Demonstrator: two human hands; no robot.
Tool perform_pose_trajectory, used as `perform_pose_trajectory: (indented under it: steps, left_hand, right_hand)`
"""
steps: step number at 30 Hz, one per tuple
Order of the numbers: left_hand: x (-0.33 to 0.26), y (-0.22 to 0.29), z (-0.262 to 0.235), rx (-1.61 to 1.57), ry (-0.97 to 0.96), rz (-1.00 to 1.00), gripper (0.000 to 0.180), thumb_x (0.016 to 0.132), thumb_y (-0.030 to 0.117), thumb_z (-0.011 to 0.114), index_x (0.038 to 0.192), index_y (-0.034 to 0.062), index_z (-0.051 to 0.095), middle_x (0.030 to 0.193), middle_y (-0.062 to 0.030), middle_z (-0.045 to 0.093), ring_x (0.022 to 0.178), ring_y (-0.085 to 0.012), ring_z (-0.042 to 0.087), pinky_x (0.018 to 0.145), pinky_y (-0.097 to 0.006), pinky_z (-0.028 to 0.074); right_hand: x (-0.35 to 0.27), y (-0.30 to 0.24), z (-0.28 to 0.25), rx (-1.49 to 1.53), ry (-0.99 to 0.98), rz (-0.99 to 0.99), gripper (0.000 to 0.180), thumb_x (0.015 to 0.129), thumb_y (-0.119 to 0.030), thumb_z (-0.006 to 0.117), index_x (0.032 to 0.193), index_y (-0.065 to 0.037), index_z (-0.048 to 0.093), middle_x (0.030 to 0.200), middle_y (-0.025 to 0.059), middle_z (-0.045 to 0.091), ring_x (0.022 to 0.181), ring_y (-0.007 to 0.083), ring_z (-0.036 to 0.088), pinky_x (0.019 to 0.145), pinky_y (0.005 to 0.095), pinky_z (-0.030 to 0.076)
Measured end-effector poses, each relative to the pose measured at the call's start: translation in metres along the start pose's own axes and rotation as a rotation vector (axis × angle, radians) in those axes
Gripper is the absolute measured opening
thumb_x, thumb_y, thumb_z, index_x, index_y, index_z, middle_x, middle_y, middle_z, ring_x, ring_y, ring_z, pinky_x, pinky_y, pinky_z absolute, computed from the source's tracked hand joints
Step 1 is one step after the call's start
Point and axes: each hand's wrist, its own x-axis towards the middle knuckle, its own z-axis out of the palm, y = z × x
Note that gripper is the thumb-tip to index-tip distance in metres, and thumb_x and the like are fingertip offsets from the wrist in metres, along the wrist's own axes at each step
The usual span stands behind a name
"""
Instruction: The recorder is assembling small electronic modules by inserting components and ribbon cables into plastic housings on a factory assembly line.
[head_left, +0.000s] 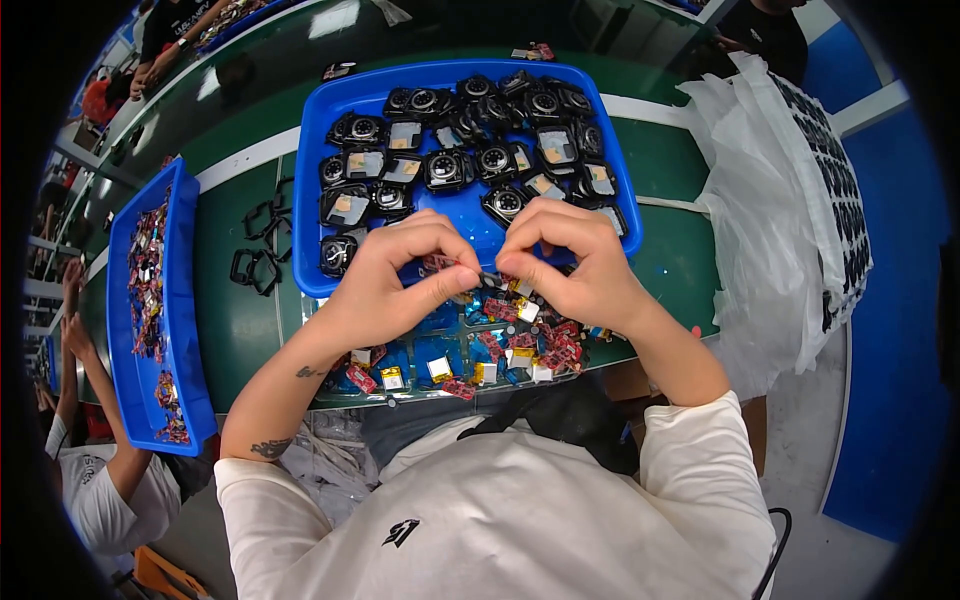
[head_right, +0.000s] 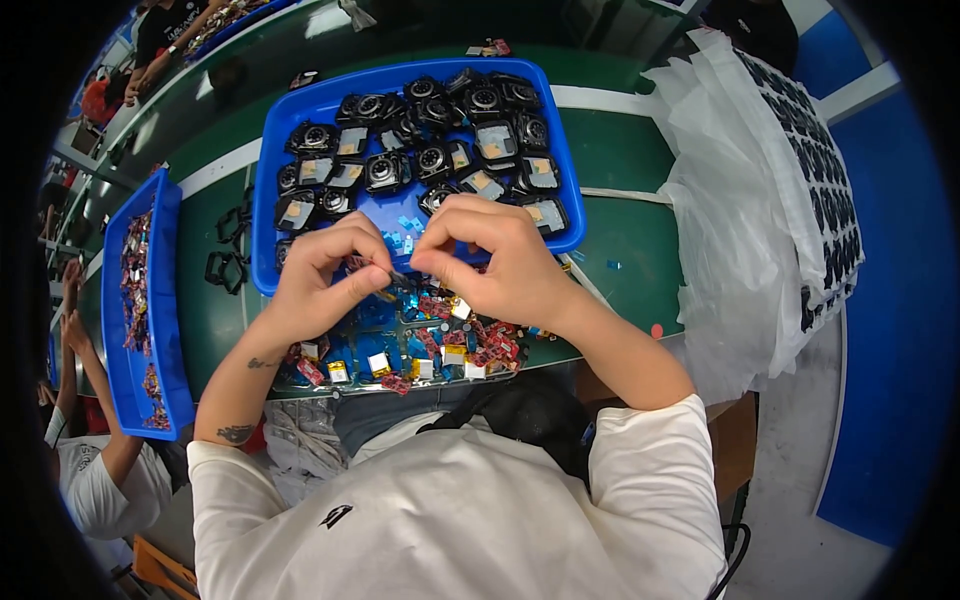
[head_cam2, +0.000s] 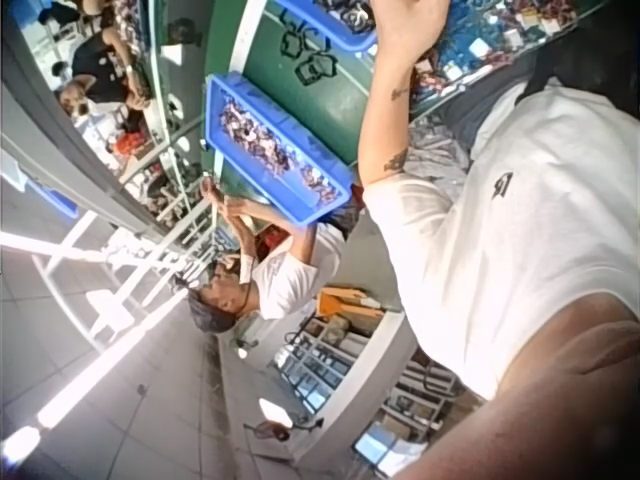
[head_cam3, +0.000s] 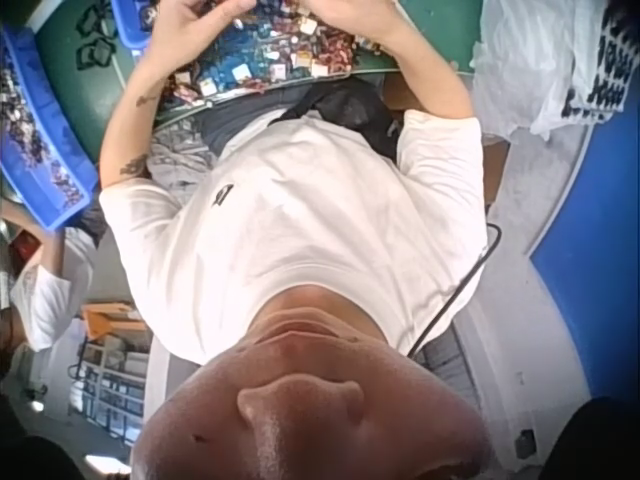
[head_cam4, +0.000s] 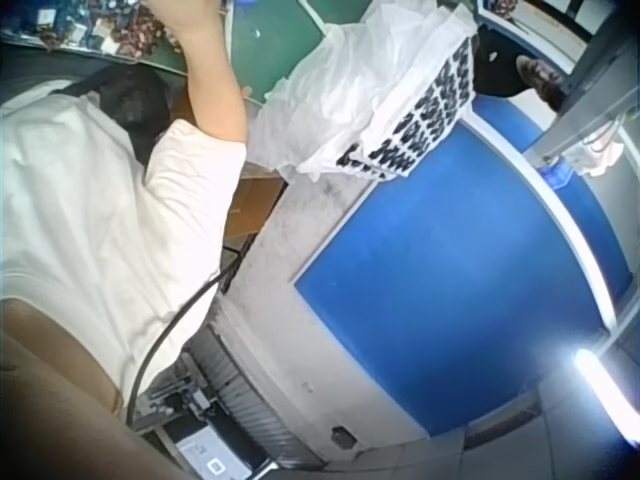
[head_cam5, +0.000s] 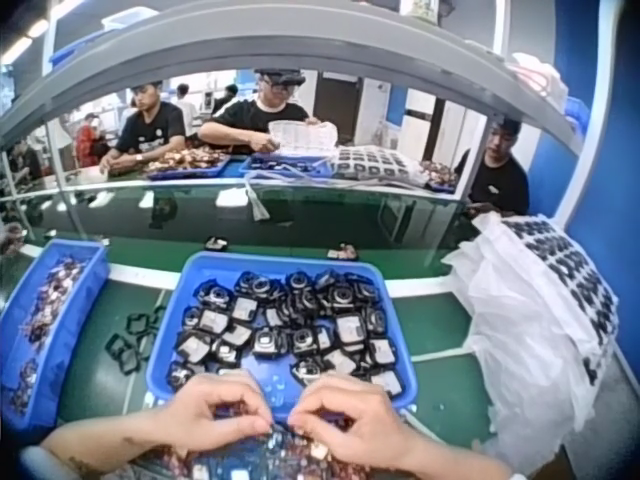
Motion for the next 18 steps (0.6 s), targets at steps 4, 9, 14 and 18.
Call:
perform_pose_trajectory:
  steps: [4, 9, 14, 18]
  left_hand:
    - [0.001, -0.001, 0.000, -0.314, 0.103, -0.086, 0.012, 0.086, 0.009, 0.064, 0.092, -0.0012, 0.063, 0.090, -0.0044, 0.058, 0.083, -0.0092, 0.053, 0.074, -0.024, 0.043]
    - [0.000, -0.003, -0.002, -0.351, 0.126, -0.074, 0.013, 0.087, 0.009, 0.063, 0.094, -0.0024, 0.062, 0.093, -0.0056, 0.058, 0.087, -0.0106, 0.054, 0.078, -0.024, 0.044]
    - [0.002, -0.002, -0.002, -0.379, 0.133, -0.085, 0.013, 0.087, 0.008, 0.063, 0.094, -0.0026, 0.062, 0.093, -0.0060, 0.058, 0.087, -0.0106, 0.056, 0.077, -0.024, 0.046]
    - [0.001, -0.006, -0.002, -0.356, 0.118, -0.065, 0.013, 0.087, 0.008, 0.063, 0.094, -0.0025, 0.062, 0.093, -0.0060, 0.059, 0.087, -0.0103, 0.057, 0.076, -0.024, 0.047]
  right_hand:
    - [0.003, 0.003, -0.009, -0.319, -0.054, -0.333, 0.015, 0.070, -0.005, 0.071, 0.083, -0.002, 0.064, 0.087, 0.0071, 0.061, 0.081, 0.0206, 0.056, 0.071, 0.0310, 0.043]
    - [0.004, 0.006, -0.004, -0.714, -0.014, -0.265, 0.048, 0.069, -0.032, 0.073, 0.110, -0.009, 0.061, 0.110, 0.0083, 0.055, 0.101, 0.0251, 0.049, 0.084, 0.0377, 0.038]
    - [0.002, -0.004, -0.005, -0.788, -0.131, -0.170, 0.053, 0.064, -0.035, 0.077, 0.109, -0.009, 0.063, 0.112, 0.0092, 0.055, 0.099, 0.0265, 0.050, 0.085, 0.0369, 0.041]
    - [0.002, 0.000, -0.006, -0.737, -0.118, -0.155, 0.055, 0.063, -0.039, 0.078, 0.106, -0.009, 0.064, 0.106, 0.0079, 0.054, 0.096, 0.0260, 0.050, 0.082, 0.0381, 0.042]
